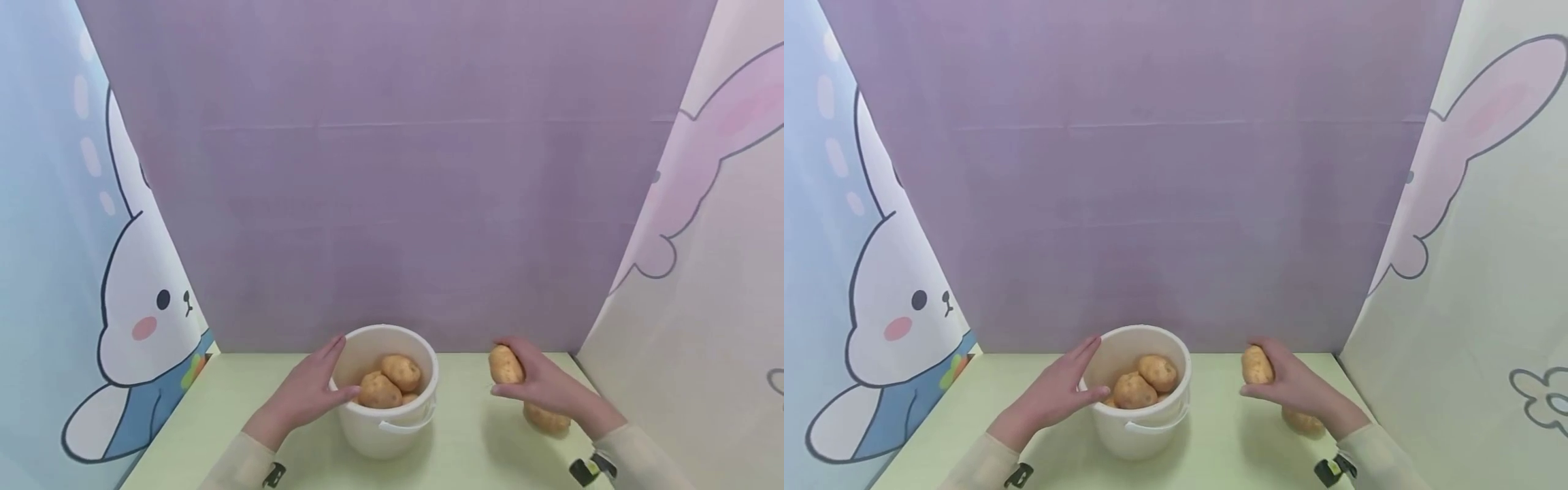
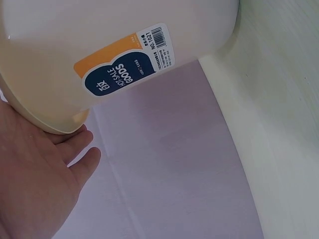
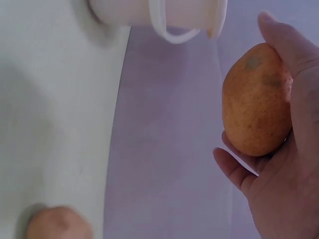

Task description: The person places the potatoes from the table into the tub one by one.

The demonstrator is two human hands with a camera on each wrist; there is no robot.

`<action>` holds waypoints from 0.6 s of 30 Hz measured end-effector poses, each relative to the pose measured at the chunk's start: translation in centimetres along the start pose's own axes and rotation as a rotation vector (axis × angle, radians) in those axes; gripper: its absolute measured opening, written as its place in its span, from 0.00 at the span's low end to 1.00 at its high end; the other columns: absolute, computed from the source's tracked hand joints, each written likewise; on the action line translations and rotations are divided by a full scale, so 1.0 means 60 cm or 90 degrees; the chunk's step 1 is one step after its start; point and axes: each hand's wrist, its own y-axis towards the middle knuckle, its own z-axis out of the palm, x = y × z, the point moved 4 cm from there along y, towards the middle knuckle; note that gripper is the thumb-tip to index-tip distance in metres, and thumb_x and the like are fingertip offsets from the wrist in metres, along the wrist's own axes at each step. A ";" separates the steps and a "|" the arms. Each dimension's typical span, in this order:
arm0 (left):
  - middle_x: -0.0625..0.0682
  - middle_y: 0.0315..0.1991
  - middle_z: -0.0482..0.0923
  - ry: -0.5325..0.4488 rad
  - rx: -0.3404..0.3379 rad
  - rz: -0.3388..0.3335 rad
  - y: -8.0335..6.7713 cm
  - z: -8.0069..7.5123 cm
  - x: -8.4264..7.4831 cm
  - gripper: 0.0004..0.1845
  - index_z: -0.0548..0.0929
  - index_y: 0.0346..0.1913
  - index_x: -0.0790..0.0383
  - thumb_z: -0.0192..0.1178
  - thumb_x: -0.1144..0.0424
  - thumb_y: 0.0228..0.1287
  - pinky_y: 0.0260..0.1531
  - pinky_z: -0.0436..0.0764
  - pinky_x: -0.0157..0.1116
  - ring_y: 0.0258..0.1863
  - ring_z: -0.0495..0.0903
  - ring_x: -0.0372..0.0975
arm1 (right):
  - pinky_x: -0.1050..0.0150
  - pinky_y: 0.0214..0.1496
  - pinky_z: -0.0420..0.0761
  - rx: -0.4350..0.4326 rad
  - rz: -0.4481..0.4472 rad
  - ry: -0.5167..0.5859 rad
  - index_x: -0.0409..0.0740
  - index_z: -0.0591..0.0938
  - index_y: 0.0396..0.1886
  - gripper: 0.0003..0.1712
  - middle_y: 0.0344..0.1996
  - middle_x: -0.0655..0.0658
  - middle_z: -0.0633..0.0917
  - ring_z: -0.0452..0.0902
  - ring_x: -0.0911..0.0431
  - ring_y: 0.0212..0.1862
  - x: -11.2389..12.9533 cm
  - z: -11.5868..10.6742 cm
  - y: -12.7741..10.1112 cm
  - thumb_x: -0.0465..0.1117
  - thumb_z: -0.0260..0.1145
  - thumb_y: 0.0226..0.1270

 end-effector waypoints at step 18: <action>0.66 0.86 0.59 0.003 -0.009 0.011 -0.005 -0.002 0.003 0.57 0.61 0.86 0.71 0.68 0.33 0.71 0.77 0.69 0.64 0.82 0.65 0.63 | 0.52 0.57 0.86 0.079 -0.072 0.022 0.44 0.71 0.79 0.52 0.62 0.45 0.80 0.79 0.52 0.57 0.092 0.057 0.123 0.59 0.85 0.65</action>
